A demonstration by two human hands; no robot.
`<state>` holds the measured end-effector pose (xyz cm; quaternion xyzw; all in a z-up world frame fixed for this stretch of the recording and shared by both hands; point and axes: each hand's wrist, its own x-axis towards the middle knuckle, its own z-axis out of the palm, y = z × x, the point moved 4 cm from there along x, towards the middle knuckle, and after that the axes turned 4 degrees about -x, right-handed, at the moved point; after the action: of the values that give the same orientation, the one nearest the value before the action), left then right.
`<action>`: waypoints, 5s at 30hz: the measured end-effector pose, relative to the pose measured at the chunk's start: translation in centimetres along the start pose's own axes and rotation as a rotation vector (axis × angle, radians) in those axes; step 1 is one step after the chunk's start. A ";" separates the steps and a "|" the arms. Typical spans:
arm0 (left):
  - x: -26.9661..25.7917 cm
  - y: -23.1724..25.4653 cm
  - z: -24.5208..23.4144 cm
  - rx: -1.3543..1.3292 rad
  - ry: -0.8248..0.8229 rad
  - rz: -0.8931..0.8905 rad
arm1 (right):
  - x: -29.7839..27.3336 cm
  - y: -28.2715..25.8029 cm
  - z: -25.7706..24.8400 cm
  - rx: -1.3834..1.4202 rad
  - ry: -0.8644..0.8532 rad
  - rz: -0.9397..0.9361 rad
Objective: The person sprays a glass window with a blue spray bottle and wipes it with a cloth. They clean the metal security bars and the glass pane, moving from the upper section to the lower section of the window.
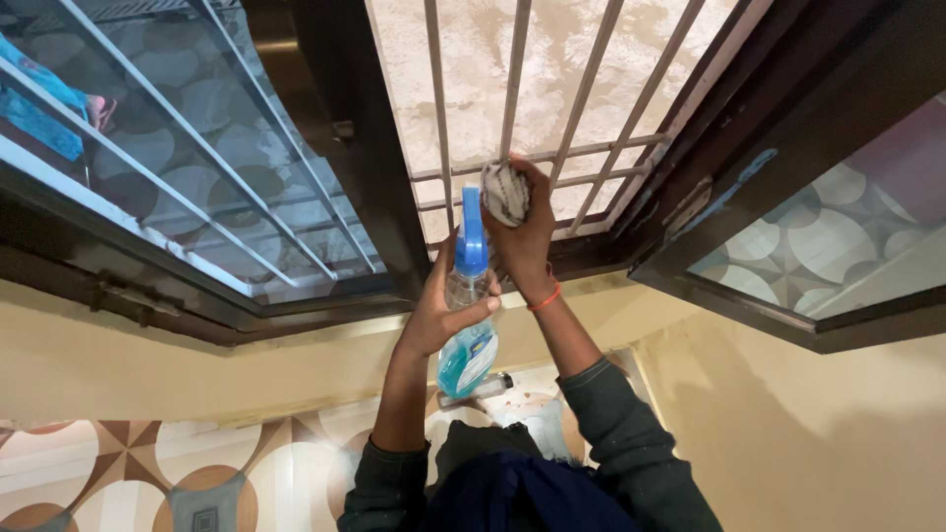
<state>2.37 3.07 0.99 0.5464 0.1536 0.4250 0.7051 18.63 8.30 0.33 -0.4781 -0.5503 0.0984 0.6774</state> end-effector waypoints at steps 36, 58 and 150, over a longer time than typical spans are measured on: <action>-1.6 1.0 -0.1 -0.045 -0.011 0.043 | 0.7 -8.2 1.5 -0.487 -0.031 -0.365; -1.1 1.7 -0.7 0.318 0.049 0.155 | 0.5 -6.6 0.9 -0.158 -0.009 -0.085; -15.1 2.3 6.2 0.700 0.946 -0.129 | 3.0 -8.1 -1.2 0.087 -0.223 -0.003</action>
<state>-3.32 -12.42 1.49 0.4873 0.6153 0.5028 0.3622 17.55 5.38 8.49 -0.4334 -0.6182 0.1737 0.6323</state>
